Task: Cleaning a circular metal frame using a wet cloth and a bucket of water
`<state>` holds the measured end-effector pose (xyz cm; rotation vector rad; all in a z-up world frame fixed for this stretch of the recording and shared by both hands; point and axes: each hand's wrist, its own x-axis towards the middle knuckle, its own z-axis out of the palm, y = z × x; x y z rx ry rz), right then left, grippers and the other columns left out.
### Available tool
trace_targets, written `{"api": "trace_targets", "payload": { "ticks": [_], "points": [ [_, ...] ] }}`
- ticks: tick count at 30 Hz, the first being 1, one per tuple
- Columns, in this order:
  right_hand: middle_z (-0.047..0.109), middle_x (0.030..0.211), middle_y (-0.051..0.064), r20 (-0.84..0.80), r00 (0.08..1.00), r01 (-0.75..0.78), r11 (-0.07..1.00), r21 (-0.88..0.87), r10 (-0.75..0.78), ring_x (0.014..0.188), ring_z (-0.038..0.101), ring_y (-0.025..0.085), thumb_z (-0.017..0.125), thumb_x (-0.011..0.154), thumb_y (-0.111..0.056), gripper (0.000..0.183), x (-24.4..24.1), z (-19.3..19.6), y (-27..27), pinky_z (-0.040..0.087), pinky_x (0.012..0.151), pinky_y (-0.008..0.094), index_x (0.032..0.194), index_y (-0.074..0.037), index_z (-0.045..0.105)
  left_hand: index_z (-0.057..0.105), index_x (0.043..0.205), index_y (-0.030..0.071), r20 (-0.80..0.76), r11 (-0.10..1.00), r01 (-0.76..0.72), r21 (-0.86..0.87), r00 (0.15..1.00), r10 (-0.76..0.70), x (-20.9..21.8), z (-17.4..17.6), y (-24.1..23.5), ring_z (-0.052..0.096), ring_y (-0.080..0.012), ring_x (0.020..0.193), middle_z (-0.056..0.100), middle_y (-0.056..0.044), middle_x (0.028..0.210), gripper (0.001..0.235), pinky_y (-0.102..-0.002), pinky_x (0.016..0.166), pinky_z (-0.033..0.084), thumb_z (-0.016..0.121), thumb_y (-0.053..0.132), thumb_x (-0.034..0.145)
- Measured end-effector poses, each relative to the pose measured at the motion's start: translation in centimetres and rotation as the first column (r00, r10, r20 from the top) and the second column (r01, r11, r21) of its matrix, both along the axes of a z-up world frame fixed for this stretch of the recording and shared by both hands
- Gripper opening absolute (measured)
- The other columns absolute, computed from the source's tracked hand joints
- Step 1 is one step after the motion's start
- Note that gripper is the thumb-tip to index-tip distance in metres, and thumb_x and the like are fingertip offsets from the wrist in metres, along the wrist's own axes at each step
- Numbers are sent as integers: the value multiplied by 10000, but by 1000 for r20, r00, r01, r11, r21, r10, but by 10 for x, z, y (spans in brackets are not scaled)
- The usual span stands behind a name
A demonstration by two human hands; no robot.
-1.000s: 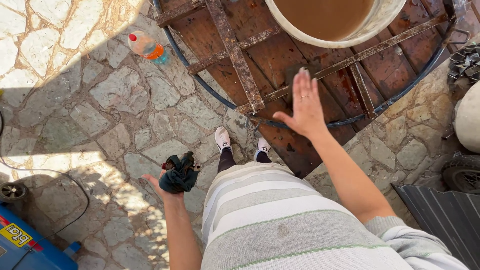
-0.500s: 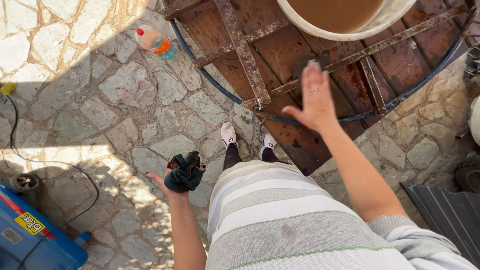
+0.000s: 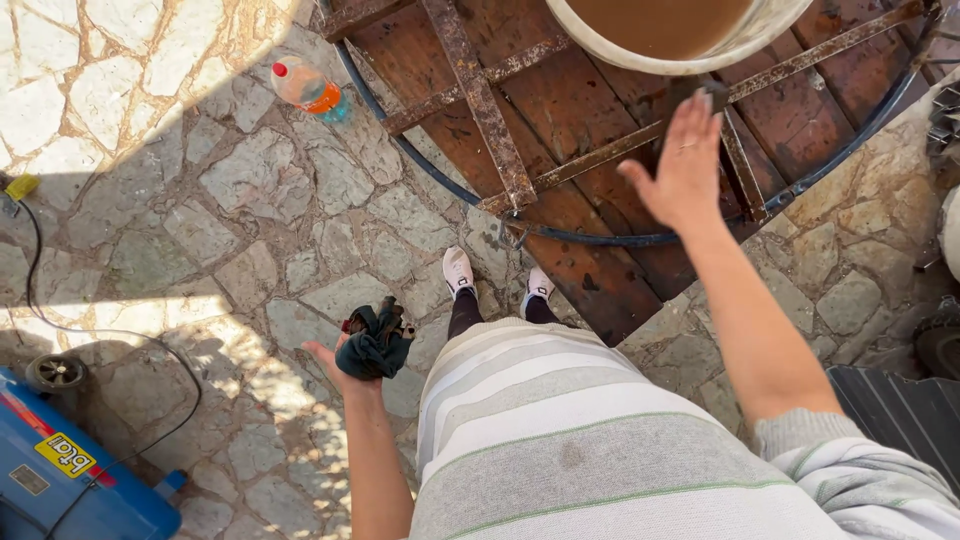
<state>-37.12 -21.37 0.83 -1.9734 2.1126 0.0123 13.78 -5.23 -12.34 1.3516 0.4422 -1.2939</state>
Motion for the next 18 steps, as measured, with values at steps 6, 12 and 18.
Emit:
{"api": "trace_targets", "payload": {
  "ticks": [6,12,18],
  "points": [
    [131,1667,309,63,922,-368,916,-157,381,1559,125,418,365,776,-953,1346,42,-23,12,52,1274,525,1593,95,152,70,1639,84,26,995,96,17,995,-96,5,-7,-1,274,-242,1537,160,-41,1691,1023,-473,1311,277,423,799,998],
    [55,1651,362,47,984,-165,981,-102,170,1555,48,452,354,858,-874,1272,21,-23,10,-6,1275,531,1577,144,99,95,1641,105,27,996,78,47,996,-80,-59,133,-53,258,-258,1547,191,-27,1683,1031,-500,1315,254,420,797,948],
    [132,1639,388,1,998,-65,993,-99,66,1551,129,463,341,925,-837,1204,-20,-9,2,-6,1263,527,1578,156,146,3,1653,141,-20,999,47,16,999,-47,-40,82,-37,112,-292,1584,47,-13,1716,1055,-546,1321,211,403,820,952]
  ]
}}
